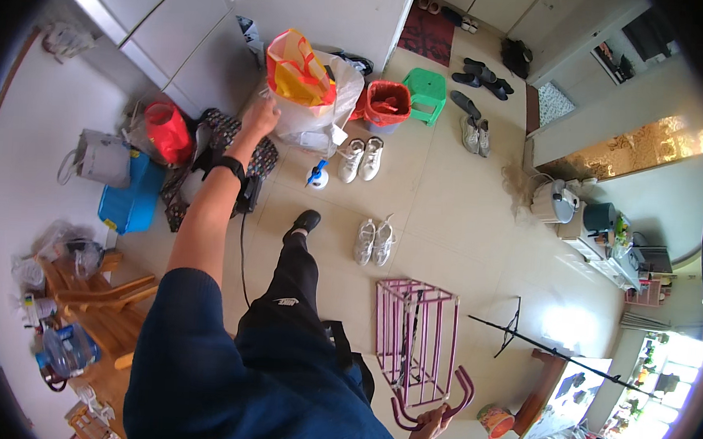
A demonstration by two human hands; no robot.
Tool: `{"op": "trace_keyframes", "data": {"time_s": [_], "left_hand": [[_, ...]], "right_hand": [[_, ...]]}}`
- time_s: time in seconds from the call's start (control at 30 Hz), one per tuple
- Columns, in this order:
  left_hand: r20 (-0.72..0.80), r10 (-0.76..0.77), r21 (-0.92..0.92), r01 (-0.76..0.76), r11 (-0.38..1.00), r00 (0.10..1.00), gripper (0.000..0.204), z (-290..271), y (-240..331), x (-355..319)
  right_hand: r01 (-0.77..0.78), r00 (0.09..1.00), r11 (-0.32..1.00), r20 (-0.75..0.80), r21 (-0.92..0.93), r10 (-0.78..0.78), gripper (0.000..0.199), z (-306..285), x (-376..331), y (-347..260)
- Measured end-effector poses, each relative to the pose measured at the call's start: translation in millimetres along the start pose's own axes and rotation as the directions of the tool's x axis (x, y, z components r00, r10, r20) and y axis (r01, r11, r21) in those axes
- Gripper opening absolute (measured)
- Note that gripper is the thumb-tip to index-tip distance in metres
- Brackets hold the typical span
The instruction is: The person disassembles a pink metal drying rack by hand, removing rods and joints one by one. The person places the disassembled parts into a yellow and red shopping bag.
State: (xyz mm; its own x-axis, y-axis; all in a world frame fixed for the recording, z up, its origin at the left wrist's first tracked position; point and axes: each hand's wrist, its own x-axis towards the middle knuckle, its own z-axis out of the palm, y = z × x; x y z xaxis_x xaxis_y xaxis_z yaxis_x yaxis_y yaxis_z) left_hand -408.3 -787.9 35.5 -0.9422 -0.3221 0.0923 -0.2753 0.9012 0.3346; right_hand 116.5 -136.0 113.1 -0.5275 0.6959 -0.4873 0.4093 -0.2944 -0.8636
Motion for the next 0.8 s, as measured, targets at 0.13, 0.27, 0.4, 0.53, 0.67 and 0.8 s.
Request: {"op": "trace_keyframes", "data": {"time_s": [0.13,0.27,0.4,0.53,0.67,0.8], "left_hand": [[0.042,0.009,0.08,-0.012,0.997,0.999,0.036,36.2,9.5,135.9],[0.064,0.115,0.212,-0.126,0.969,0.991,0.05,115.8,5.1,219.0],[0.06,0.122,0.381,-0.136,0.915,0.991,0.054,182.4,-29.3,246.4],[0.358,0.063,0.139,-0.12,0.983,0.931,0.04,181.3,-57.9,261.4],[-0.109,-0.02,-0.681,-0.06,0.73,0.994,0.019,90.8,-49.4,256.9],[0.004,-0.098,-0.999,0.009,0.048,0.995,0.014,-30.5,-7.0,235.5]], "right_hand": [[-0.039,0.994,0.997,-0.108,-0.072,0.031,0.023,87.3,-28.5,-23.3],[-0.122,0.947,0.985,-0.312,-0.117,0.08,0.022,188.7,-53.9,-50.1],[-0.143,0.932,0.978,-0.352,-0.15,0.083,0.021,264.8,-64.3,-76.8],[-0.127,0.949,0.976,-0.309,-0.178,0.067,0.021,312.4,-66.6,-99.0],[-0.075,0.981,0.983,-0.192,-0.171,0.041,0.02,351.3,-58.2,-123.3],[-0.011,0.998,0.992,0.063,-0.128,0.019,0.021,377.6,-37.1,-144.9]]}}
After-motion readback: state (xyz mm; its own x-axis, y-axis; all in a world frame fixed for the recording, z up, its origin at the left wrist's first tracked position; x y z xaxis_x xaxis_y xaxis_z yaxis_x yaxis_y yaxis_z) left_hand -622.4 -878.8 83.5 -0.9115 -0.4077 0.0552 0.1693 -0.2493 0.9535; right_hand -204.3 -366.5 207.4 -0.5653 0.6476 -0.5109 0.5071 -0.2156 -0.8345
